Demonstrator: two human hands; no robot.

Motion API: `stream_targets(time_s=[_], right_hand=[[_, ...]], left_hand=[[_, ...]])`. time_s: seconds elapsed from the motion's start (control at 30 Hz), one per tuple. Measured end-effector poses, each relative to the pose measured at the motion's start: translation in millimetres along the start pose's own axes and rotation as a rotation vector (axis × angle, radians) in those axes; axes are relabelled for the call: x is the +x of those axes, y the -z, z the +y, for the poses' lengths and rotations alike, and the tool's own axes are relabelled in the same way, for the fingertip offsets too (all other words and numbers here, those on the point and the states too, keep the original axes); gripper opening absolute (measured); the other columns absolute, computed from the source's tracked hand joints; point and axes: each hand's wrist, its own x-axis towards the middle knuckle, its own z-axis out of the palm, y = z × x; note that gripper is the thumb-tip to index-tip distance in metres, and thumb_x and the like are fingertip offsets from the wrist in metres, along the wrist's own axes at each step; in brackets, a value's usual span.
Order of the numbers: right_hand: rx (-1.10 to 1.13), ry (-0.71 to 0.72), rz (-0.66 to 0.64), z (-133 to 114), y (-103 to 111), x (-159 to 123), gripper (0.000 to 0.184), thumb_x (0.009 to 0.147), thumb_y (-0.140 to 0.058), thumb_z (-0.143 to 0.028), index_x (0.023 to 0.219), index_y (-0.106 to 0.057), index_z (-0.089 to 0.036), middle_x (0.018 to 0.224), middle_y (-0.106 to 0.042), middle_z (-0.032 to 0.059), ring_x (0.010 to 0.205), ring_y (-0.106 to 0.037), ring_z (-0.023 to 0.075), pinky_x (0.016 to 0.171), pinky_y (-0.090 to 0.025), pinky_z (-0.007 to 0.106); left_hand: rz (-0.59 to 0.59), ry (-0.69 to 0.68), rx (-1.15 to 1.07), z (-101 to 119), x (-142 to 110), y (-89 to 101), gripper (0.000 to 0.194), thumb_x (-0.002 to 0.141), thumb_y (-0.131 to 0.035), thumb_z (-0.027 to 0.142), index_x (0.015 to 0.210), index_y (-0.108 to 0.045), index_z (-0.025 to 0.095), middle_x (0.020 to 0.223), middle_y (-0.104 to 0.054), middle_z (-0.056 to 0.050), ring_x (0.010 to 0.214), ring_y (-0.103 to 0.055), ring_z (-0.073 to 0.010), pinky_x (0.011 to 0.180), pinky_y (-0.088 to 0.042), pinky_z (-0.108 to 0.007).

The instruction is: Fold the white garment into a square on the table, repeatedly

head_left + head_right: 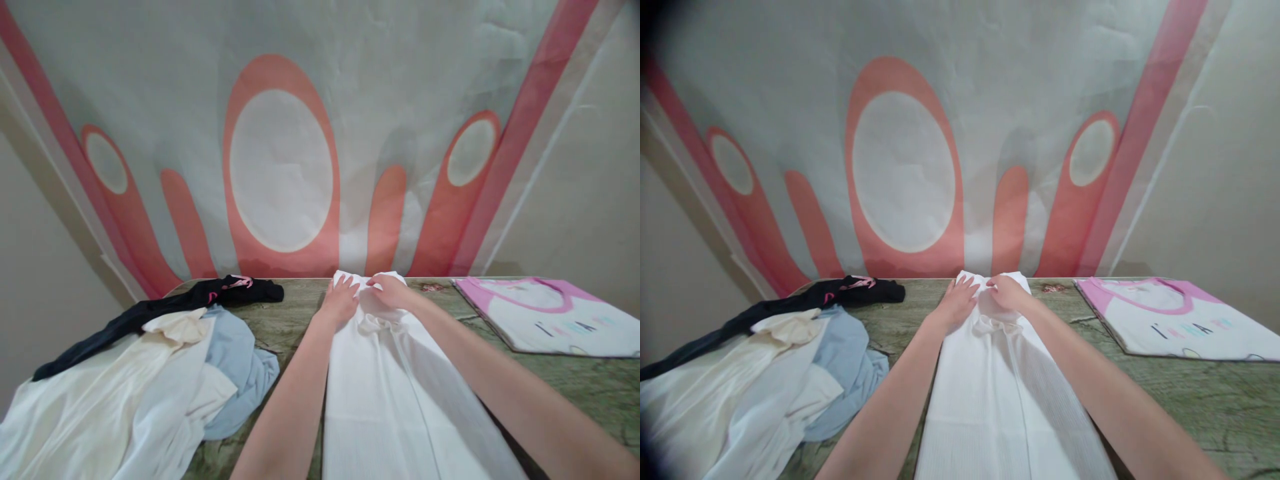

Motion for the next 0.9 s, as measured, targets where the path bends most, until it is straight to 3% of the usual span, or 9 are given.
stream_targets(time_s=[0.13,0.23,0.37,0.47,0.57,0.73,0.83,0.9], right_hand=[[0.079,0.161,-0.052,7,3,-46,0.036,0.09,-0.035,-0.029,0.116,-0.058,-0.018,0.121,-0.059,0.0063,0.111,-0.053,0.0176,0.096,-0.038,0.028],[0.115,0.211,-0.092,16,-3,-73,0.046,0.093,-0.025,-0.039,0.129,-0.047,-0.019,0.134,-0.047,0.0072,0.123,-0.042,0.0189,0.103,-0.031,0.035],[0.014,0.205,-0.155,25,-6,-91,0.051,0.092,-0.025,-0.049,0.138,-0.033,-0.028,0.145,-0.029,0.0023,0.134,-0.023,0.0218,0.109,-0.015,0.047],[-0.007,0.229,-0.165,26,-1,-93,0.052,0.092,-0.024,-0.05,0.139,-0.027,-0.031,0.147,-0.025,0.0001,0.135,-0.02,0.0204,0.109,-0.012,0.047],[0.033,0.228,-0.111,29,1,-92,0.049,0.092,-0.023,-0.048,0.136,-0.036,-0.029,0.144,-0.031,0.0009,0.133,-0.024,0.0202,0.109,-0.016,0.046],[0.188,0.174,0.117,47,1,-93,0.05,0.095,-0.019,-0.04,0.111,-0.062,-0.02,0.122,-0.058,0.0063,0.122,-0.042,0.021,0.103,-0.03,0.042],[0.186,0.165,0.272,49,3,-94,0.043,0.094,-0.027,-0.037,0.1,-0.065,-0.018,0.106,-0.066,0.0084,0.107,-0.054,0.0212,0.097,-0.037,0.039],[0.17,0.207,0.321,43,6,-93,0.035,0.092,-0.035,-0.035,0.097,-0.065,-0.018,0.1,-0.067,0.0084,0.099,-0.057,0.0208,0.093,-0.04,0.038]], left_hand=[[-0.085,-0.043,-0.053,8,0,-3.8,0.044,0.094,-0.025,0.034,0.136,-0.03,0.026,0.148,-0.02,-0.003,0.136,-0.012,-0.0213,0.108,-0.013,-0.046],[-0.15,-0.041,-0.072,12,-1,-10.9,0.049,0.093,-0.021,0.046,0.137,-0.028,0.026,0.148,-0.019,-0.004,0.135,-0.014,-0.0229,0.108,-0.014,-0.046],[-0.166,-0.012,-0.084,12,2,-18.6,0.054,0.091,-0.022,0.054,0.139,-0.026,0.028,0.148,-0.017,-0.003,0.136,-0.013,-0.0236,0.108,-0.012,-0.046],[-0.161,0.007,-0.104,11,7,-18.8,0.054,0.091,-0.024,0.054,0.138,-0.027,0.028,0.148,-0.017,-0.002,0.136,-0.013,-0.0235,0.108,-0.012,-0.046],[-0.137,0.01,-0.131,12,8,-12.6,0.051,0.092,-0.024,0.051,0.137,-0.031,0.027,0.147,-0.021,-0.003,0.135,-0.016,-0.0229,0.107,-0.014,-0.046],[-0.025,-0.017,-0.194,17,-11,10.0,0.045,0.095,-0.023,0.038,0.134,-0.033,0.019,0.141,-0.034,-0.007,0.131,-0.027,-0.0167,0.106,-0.023,-0.033],[0.083,0.007,-0.25,28,-33,22.1,0.034,0.094,-0.029,0.033,0.119,-0.047,0.017,0.122,-0.052,-0.009,0.115,-0.046,-0.0172,0.098,-0.034,-0.031],[0.154,0.045,-0.308,38,-47,25.7,0.028,0.09,-0.04,0.034,0.109,-0.05,0.016,0.109,-0.055,-0.009,0.102,-0.052,-0.0189,0.09,-0.04,-0.033]])
